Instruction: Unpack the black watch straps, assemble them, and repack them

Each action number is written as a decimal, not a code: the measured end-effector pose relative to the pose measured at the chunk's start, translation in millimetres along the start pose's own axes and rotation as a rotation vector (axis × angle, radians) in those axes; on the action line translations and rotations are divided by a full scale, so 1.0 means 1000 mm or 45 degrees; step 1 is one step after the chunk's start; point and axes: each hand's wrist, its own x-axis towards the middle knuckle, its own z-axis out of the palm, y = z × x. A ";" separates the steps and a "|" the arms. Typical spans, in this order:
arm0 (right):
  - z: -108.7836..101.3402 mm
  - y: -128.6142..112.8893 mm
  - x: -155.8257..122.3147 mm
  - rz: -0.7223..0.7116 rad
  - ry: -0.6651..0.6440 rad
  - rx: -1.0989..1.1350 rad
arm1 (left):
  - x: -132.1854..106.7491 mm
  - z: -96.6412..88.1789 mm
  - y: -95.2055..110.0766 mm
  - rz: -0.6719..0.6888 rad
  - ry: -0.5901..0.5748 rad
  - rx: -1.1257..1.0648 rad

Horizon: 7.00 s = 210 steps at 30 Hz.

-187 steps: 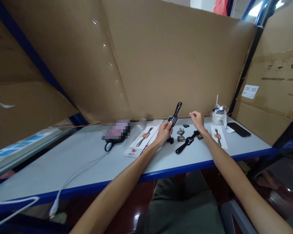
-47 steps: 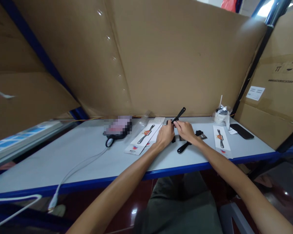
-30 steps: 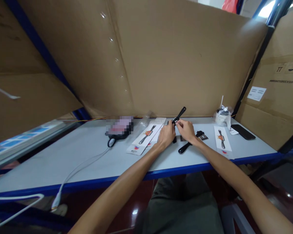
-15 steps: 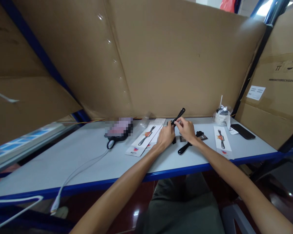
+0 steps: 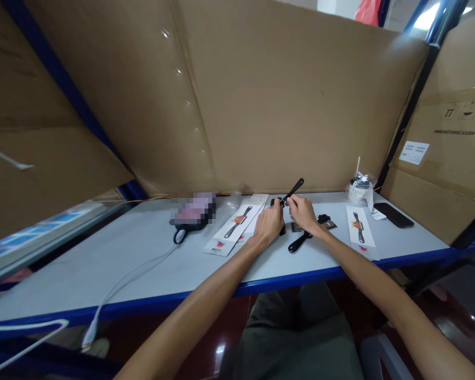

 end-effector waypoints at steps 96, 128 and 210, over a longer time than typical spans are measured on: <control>-0.001 0.001 0.000 0.047 0.022 0.186 | 0.004 0.002 -0.003 -0.041 -0.013 -0.037; 0.002 -0.001 0.002 0.367 -0.182 0.754 | 0.002 0.001 -0.004 0.041 0.025 0.007; -0.001 -0.003 -0.007 0.016 0.011 -0.211 | 0.002 0.000 -0.005 0.019 0.035 0.070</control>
